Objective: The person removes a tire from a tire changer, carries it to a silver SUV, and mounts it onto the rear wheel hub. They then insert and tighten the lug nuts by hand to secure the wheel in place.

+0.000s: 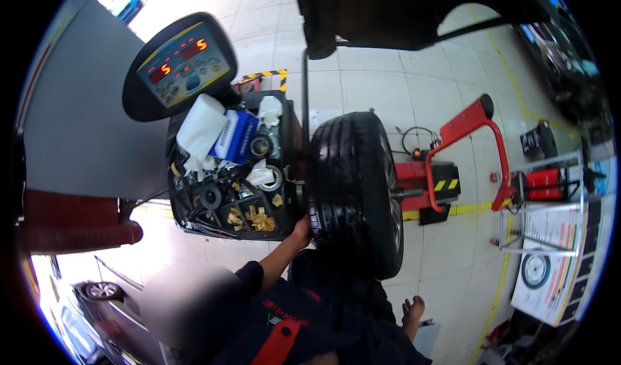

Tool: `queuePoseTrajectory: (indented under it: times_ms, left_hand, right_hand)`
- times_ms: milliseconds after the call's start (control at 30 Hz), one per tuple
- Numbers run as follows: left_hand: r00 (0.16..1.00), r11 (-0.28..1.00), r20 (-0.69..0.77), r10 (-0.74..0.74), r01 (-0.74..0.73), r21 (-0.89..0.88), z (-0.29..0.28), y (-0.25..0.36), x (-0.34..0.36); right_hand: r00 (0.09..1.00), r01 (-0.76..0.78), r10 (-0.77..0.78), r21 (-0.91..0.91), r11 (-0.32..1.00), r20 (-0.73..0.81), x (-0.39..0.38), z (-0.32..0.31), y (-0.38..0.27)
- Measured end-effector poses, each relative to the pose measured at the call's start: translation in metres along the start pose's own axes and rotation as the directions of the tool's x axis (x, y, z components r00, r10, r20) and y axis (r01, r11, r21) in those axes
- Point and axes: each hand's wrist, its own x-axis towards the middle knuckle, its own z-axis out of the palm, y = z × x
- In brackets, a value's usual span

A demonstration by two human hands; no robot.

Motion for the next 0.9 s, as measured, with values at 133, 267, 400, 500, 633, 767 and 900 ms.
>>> queuePoseTrajectory:
  times_ms: [133,267,400,500,633,767,900]
  left_hand:
    - [0.984,0.978,0.170,-0.060,0.092,-0.189,-0.037,-0.017,0.035]
    - [0.901,0.912,0.427,0.080,0.107,-0.397,-0.033,-0.016,0.043]
    - [0.954,0.943,0.253,0.161,-0.073,-0.325,0.023,-0.007,0.007]
    - [0.957,0.960,0.217,0.191,-0.136,-0.244,0.064,-0.008,-0.019]
    - [0.963,0.968,0.144,0.230,-0.210,-0.141,0.085,-0.019,-0.033]
    - [0.957,0.963,0.108,0.268,-0.261,-0.069,0.092,-0.039,-0.037]
    - [0.942,0.948,0.114,0.316,-0.318,0.004,0.116,-0.063,-0.047]
  right_hand:
    - [0.996,0.088,-0.087,0.003,0.996,-0.031,-0.027,0.029,-0.016]
    - [0.948,0.295,-0.264,-0.186,0.937,0.175,-0.008,0.081,-0.072]
    - [0.743,0.624,-0.422,-0.308,0.718,0.519,0.030,0.165,-0.131]
    - [0.634,0.682,-0.354,-0.281,0.675,0.688,0.043,0.222,-0.149]
    - [0.477,0.873,-0.515,-0.320,0.367,0.712,0.063,0.281,-0.157]
    - [0.487,0.825,-0.186,-0.380,0.418,0.853,0.090,0.295,-0.174]
    - [0.398,0.877,-0.113,-0.341,0.337,0.910,0.125,0.278,-0.159]
